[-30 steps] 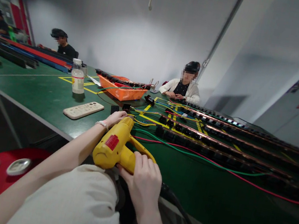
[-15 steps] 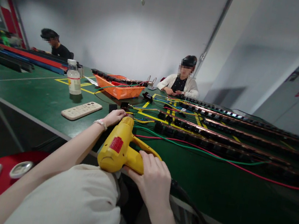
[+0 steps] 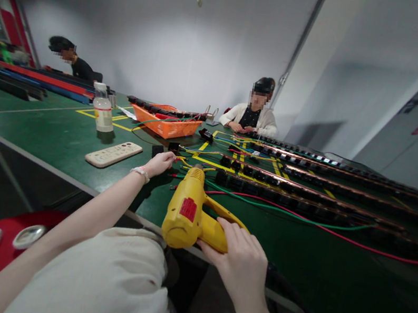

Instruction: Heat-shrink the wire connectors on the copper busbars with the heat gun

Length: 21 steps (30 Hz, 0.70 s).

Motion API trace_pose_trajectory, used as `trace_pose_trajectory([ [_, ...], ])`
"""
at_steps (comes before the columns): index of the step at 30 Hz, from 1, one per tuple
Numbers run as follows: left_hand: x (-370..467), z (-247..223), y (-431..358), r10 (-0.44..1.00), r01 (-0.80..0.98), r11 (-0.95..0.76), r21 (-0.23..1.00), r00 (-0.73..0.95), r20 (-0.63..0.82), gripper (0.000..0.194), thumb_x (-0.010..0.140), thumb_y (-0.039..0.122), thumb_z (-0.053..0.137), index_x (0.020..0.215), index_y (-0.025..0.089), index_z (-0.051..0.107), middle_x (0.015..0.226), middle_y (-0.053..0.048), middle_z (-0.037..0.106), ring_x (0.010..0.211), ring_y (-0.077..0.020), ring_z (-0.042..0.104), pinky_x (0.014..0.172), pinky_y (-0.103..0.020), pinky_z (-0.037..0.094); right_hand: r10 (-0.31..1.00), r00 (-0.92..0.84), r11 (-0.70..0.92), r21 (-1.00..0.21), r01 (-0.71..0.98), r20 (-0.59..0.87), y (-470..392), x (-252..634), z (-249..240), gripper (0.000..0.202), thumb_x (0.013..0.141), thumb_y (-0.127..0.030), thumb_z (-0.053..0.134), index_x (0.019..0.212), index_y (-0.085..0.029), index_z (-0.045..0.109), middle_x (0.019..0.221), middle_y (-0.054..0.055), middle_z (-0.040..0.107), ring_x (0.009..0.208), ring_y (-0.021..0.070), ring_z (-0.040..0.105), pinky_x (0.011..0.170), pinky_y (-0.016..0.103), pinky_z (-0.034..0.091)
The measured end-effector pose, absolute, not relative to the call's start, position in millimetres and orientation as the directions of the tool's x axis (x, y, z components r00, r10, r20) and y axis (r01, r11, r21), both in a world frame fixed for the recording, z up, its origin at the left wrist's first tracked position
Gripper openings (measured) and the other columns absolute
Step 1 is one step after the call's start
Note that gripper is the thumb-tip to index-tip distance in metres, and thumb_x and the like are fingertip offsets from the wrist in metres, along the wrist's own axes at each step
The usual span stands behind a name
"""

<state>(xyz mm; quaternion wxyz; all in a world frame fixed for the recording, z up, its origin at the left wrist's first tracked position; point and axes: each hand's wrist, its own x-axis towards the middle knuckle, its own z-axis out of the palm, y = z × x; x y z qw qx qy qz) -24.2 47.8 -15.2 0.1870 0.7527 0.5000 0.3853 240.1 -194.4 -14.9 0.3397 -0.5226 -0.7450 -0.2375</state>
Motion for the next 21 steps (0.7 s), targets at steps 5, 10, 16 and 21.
trace_pose_trajectory([
  [5,-25.0,-15.5,47.7,0.899,0.608,-0.427,0.670,0.204,0.389,0.031,0.085,0.043,0.037,0.082,0.018,0.056,0.055,0.003,0.049,0.049,-0.0108,0.042,0.051,-0.022,0.034,0.624,-0.200,0.297,0.008,0.955,0.755,-196.8,250.9,-13.6,0.046,0.078,-0.058,0.055,0.101,-0.018,0.060,0.085,0.003,0.065,0.077,0.0171,0.058,0.073,0.027,0.034],
  [10,-26.4,-16.4,48.6,0.898,0.630,-0.428,0.648,0.218,0.381,0.033,0.085,0.044,0.035,0.082,0.018,0.054,0.056,0.003,0.049,0.051,-0.0113,0.043,0.051,-0.023,0.034,0.648,-0.173,0.262,-0.003,0.965,0.742,-196.2,262.0,-11.4,0.045,0.077,-0.059,0.056,0.098,-0.020,0.060,0.088,0.001,0.066,0.079,0.0164,0.060,0.072,0.027,0.034],
  [16,-26.4,-14.8,47.0,0.895,0.658,-0.431,0.618,0.225,0.385,0.034,0.085,0.045,0.035,0.079,0.018,0.054,0.058,0.001,0.052,0.053,-0.0123,0.045,0.054,-0.024,0.035,0.646,-0.173,0.227,0.029,0.974,0.744,-195.8,268.3,-8.3,0.043,0.077,-0.058,0.056,0.096,-0.019,0.061,0.084,0.001,0.066,0.074,0.0144,0.059,0.069,0.027,0.034],
  [21,-26.0,-14.9,46.9,0.893,0.661,-0.433,0.612,0.222,0.392,0.032,0.085,0.043,0.037,0.078,0.018,0.056,0.059,0.001,0.054,0.054,-0.0129,0.047,0.054,-0.024,0.036,0.646,-0.149,0.192,0.030,0.981,0.749,-197.5,264.3,-8.8,0.042,0.076,-0.056,0.057,0.096,-0.020,0.061,0.083,0.000,0.066,0.072,0.0151,0.058,0.068,0.027,0.034],
])
